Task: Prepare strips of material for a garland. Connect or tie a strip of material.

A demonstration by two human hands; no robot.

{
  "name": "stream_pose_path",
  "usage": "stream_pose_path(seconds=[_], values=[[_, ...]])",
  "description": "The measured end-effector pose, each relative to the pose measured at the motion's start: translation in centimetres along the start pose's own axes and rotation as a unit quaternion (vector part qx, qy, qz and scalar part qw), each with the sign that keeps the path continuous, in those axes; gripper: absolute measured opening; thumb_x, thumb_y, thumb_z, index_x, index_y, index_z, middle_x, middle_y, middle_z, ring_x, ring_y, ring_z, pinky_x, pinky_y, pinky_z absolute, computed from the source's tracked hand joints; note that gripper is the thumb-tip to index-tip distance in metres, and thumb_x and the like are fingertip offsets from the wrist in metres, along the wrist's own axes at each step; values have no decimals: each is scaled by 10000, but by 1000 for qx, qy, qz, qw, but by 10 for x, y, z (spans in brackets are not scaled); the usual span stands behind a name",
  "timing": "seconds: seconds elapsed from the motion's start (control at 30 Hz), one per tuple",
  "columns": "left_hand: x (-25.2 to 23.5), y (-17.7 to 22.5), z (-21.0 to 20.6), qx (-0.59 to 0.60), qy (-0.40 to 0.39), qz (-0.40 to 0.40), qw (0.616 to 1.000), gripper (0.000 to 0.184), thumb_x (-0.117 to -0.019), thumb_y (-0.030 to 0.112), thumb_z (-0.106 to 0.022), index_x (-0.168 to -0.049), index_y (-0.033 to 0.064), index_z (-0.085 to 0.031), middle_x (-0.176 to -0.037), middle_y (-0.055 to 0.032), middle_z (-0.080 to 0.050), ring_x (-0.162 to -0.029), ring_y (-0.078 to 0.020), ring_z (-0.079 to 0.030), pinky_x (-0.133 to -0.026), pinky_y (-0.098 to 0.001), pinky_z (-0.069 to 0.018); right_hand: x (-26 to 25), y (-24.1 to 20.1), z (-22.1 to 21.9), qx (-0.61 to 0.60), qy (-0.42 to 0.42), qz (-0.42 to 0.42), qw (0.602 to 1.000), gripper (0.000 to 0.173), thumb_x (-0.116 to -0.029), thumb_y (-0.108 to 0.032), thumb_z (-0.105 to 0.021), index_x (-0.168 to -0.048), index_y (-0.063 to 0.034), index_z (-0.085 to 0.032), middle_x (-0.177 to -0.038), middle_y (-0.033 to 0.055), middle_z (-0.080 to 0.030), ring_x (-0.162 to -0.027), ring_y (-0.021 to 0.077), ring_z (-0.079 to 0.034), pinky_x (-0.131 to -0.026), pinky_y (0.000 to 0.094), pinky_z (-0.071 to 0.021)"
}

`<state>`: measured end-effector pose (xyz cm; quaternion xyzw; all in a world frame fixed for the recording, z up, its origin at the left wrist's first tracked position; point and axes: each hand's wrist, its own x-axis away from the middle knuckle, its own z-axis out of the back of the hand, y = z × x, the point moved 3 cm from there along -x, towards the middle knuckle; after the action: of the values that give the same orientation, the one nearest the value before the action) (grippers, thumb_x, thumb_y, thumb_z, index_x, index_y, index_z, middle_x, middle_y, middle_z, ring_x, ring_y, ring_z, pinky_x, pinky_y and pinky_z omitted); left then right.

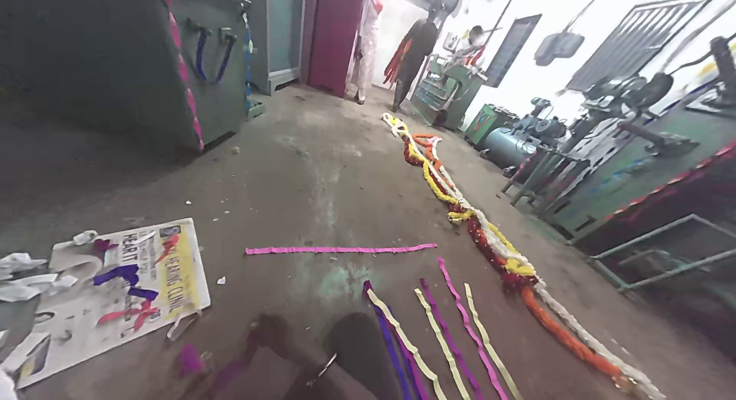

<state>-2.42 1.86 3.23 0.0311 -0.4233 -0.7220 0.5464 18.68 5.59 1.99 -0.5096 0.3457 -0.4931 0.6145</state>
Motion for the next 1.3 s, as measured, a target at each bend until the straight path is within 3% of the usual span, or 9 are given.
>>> stream_pose_path(seconds=[0.1, 0.27, 0.53, 0.67, 0.93, 1.03, 1.13, 1.2, 1.3], values=[[-9, 8, -9, 88, 62, -85, 990, 566, -970, 239, -690, -1432, -43, -522, -1279, -288, -630, -1166, -410, -630, -1031, -586, -480, 1, 9, -24, -59, -42, 81, 994, 295, -1077, -105, -450, -1211, 119, -587, -963, 132, -661, -819, 96, -624, -779, 264, -544], [-23, 20, -18, 235, 36, -55, 970, 189, -1001, 157, -630, -1034, -25, -666, -769, -29, -674, -640, -95, -641, -622, -301, -567, 11, -23, -6, 93, 111, 61, 987, 288, -1062, -162, -528, -1162, 51, -694, -973, 177, -733, -866, 234, -709, -842, 414, -573], [-26, 20, -15, 320, 132, -4, 938, 294, -1091, 200, -465, -963, 10, -650, -644, 35, -545, -497, -34, -478, -479, -207, -440, 16, -31, -17, 245, 110, 176, 947, 308, -1025, -213, -600, -1208, 22, -678, -1203, 190, -686, -1051, 294, -697, -907, 438, -580], [-21, 24, -11, 345, 179, 33, 921, 410, -1123, 260, -383, -1003, -48, -626, -696, -8, -546, -575, -61, -493, -569, -268, -471, 10, -15, -41, -35, -49, 151, 987, 353, -1025, -33, -541, -1301, 187, -535, -1147, 280, -669, -1021, 219, -674, -948, 323, -532], [-23, 11, -7, 162, 102, -45, 980, 325, -1066, 226, -518, -975, -21, -709, -689, -23, -561, -588, -99, -490, -594, -330, -454, 2, -12, -5, 17, 93, 0, 995, 328, -1081, -193, -488, -1203, 48, -673, -1027, 168, -723, -921, 199, -692, -887, 400, -556], [-27, -16, -6, 24, 49, -61, 997, 277, -1014, 158, -625, -1057, -99, -719, -1000, -290, -701, -942, -441, -676, -898, -639, -512, 0, -10, 8, 8, 147, 0, 989, 307, -1078, -190, -507, -1177, 48, -674, -984, 160, -719, -844, 183, -705, -820, 368, -596], [-18, -10, -15, 26, 11, -29, 999, 579, -941, 256, -752, -1408, -36, -573, -1357, -306, -598, -1282, -478, -560, -1108, -635, -399, 2, -9, 9, -19, 96, 13, 995, 308, -1070, -187, -534, -1203, 54, -672, -992, 153, -730, -815, 157, -715, -792, 343, -608], [-19, 9, -17, 116, 36, -60, 991, 544, -961, 240, -715, -1412, -21, -558, -1304, -255, -637, -1209, -382, -619, -1068, -576, -454, 6, -17, 2, -57, 31, 8, 998, 328, -1088, -196, -491, -1230, 67, -626, -982, 132, -700, -815, 121, -681, -796, 309, -588], [-29, 21, -23, 230, 91, -89, 965, 216, -972, 191, -673, -1045, -9, -708, -892, -61, -723, -803, -127, -672, -804, -384, -560, 13, -29, -1, 14, 93, 11, 996, 337, -1083, -207, -498, -1212, 59, -661, -929, 153, -709, -777, 167, -675, -777, 347, -575]])
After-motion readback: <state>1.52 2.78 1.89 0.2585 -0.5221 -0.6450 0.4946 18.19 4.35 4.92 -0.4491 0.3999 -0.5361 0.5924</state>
